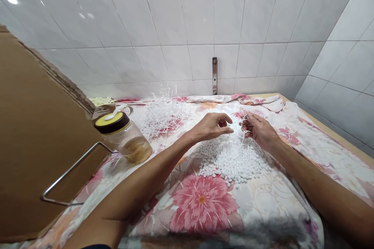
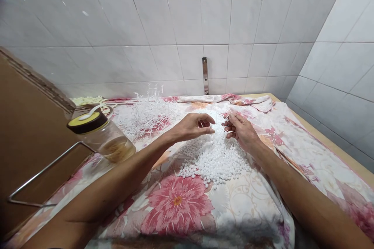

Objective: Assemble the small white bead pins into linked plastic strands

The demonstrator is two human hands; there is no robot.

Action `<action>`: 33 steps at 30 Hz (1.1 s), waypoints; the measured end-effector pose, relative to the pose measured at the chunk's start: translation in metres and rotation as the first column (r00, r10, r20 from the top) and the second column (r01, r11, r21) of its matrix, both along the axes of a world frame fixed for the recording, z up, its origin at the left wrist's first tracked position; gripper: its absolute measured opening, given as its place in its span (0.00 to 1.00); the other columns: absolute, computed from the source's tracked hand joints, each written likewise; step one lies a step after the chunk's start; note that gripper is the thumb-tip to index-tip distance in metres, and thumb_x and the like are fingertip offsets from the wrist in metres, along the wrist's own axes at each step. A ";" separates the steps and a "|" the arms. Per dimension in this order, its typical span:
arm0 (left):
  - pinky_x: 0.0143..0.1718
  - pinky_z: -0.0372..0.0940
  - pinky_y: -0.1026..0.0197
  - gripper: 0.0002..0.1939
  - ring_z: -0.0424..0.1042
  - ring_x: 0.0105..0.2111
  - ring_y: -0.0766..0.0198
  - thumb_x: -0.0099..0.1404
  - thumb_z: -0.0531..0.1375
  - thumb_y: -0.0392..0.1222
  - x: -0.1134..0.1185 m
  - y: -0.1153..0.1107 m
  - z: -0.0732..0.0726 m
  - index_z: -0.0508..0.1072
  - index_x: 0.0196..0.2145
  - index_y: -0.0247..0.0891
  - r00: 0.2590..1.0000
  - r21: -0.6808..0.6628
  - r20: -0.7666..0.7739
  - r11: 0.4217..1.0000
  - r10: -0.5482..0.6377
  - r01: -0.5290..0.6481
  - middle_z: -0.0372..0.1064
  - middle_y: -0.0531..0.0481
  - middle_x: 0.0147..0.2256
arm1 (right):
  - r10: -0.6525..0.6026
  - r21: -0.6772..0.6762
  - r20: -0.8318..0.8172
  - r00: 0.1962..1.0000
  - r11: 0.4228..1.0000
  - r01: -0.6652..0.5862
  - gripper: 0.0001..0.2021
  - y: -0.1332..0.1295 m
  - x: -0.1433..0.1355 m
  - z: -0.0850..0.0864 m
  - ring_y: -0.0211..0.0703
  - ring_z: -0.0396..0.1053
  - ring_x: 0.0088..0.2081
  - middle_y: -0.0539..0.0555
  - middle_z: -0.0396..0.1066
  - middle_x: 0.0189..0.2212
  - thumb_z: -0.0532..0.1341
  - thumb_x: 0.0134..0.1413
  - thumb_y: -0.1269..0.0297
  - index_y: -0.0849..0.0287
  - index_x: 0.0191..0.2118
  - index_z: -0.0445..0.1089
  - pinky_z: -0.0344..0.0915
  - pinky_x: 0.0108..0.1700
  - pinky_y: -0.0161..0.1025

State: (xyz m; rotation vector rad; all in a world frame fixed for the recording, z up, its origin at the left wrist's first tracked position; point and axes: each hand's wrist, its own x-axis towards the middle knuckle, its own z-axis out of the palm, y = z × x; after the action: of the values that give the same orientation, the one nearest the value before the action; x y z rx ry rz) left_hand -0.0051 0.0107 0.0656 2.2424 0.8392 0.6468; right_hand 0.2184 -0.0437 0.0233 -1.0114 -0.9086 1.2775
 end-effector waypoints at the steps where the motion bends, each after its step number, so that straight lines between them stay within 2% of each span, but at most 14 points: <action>1: 0.36 0.66 0.59 0.15 0.73 0.33 0.62 0.61 0.69 0.48 0.001 -0.001 -0.001 0.82 0.42 0.36 1.000 0.010 -0.010 1.000 0.004 -0.004 0.76 0.47 0.33 | 0.001 0.003 -0.001 1.000 1.000 -0.001 0.24 0.000 0.000 0.000 0.37 0.69 0.29 0.50 0.74 0.30 0.77 0.44 0.43 0.56 0.36 0.72 0.67 0.23 0.31; 5: 0.32 0.62 0.61 0.10 0.70 0.30 0.64 0.64 0.66 0.45 0.004 -0.004 -0.002 0.80 0.33 0.35 1.000 0.031 -0.006 0.999 0.009 -0.008 0.75 0.48 0.30 | 0.004 0.016 0.015 1.000 1.000 -0.004 0.23 0.001 0.001 0.001 0.37 0.70 0.29 0.51 0.74 0.31 0.76 0.46 0.44 0.57 0.36 0.72 0.67 0.23 0.31; 9: 0.32 0.63 0.62 0.08 0.70 0.29 0.66 0.64 0.64 0.43 0.005 -0.006 0.000 0.75 0.31 0.35 0.993 0.027 0.101 0.998 0.057 -0.060 0.74 0.49 0.30 | -0.009 0.028 0.053 0.999 1.000 0.008 0.23 0.002 0.002 0.000 0.36 0.70 0.29 0.51 0.73 0.32 0.74 0.48 0.42 0.57 0.35 0.72 0.67 0.23 0.30; 14: 0.28 0.62 0.65 0.09 0.71 0.26 0.67 0.64 0.64 0.41 0.007 -0.002 0.002 0.68 0.33 0.36 0.925 -0.198 0.359 0.979 0.123 -0.053 0.75 0.48 0.29 | -0.051 0.023 0.105 0.993 0.999 0.049 0.23 0.005 0.007 -0.005 0.35 0.68 0.28 0.51 0.72 0.32 0.75 0.47 0.42 0.58 0.33 0.72 0.68 0.22 0.30; 18: 0.23 0.57 0.68 0.13 0.69 0.22 0.71 0.65 0.66 0.44 0.005 0.002 0.005 0.65 0.35 0.37 0.862 -0.311 0.479 0.950 0.164 -0.008 0.75 0.49 0.28 | -0.080 0.044 0.119 0.990 0.996 0.075 0.24 0.006 0.007 -0.005 0.34 0.67 0.27 0.52 0.73 0.33 0.74 0.47 0.41 0.57 0.34 0.73 0.66 0.21 0.29; 23: 0.17 0.48 0.69 0.16 0.65 0.16 0.73 0.69 0.64 0.51 0.003 0.001 0.008 0.61 0.38 0.39 0.842 -0.380 0.511 0.924 0.171 0.043 0.77 0.49 0.29 | -0.102 0.053 0.178 0.979 0.994 0.094 0.25 0.006 0.008 -0.003 0.33 0.65 0.26 0.52 0.72 0.33 0.75 0.46 0.40 0.58 0.35 0.75 0.65 0.20 0.29; 26: 0.16 0.49 0.68 0.17 0.65 0.15 0.73 0.68 0.65 0.51 0.003 -0.001 0.010 0.62 0.39 0.40 0.842 -0.387 0.513 0.921 0.169 0.051 0.76 0.51 0.28 | -0.114 0.047 0.203 0.973 0.993 0.107 0.25 0.007 0.009 -0.003 0.33 0.64 0.26 0.52 0.72 0.32 0.75 0.44 0.40 0.58 0.35 0.76 0.64 0.20 0.30; 30: 0.17 0.53 0.67 0.19 0.66 0.18 0.72 0.61 0.71 0.48 0.003 -0.003 0.013 0.68 0.41 0.36 0.856 -0.404 0.494 0.912 0.150 0.073 0.74 0.51 0.28 | -0.155 0.035 0.186 0.970 0.988 0.151 0.26 0.008 0.010 -0.005 0.32 0.63 0.24 0.51 0.72 0.30 0.76 0.42 0.41 0.59 0.34 0.76 0.63 0.19 0.30; 33: 0.20 0.55 0.66 0.18 0.65 0.19 0.73 0.59 0.72 0.49 0.001 0.001 0.012 0.73 0.37 0.32 0.870 -0.416 0.472 0.906 0.143 0.077 0.73 0.49 0.28 | -0.201 0.036 0.152 0.968 0.980 0.198 0.26 0.008 0.013 -0.004 0.32 0.61 0.23 0.50 0.71 0.29 0.77 0.39 0.41 0.59 0.34 0.76 0.63 0.19 0.30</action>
State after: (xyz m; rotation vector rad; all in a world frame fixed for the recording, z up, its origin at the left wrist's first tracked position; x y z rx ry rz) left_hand -0.0043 0.0114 0.0776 1.5681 0.6753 0.9077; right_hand 0.2310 -0.0355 0.0198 -1.1679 -0.9107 1.0299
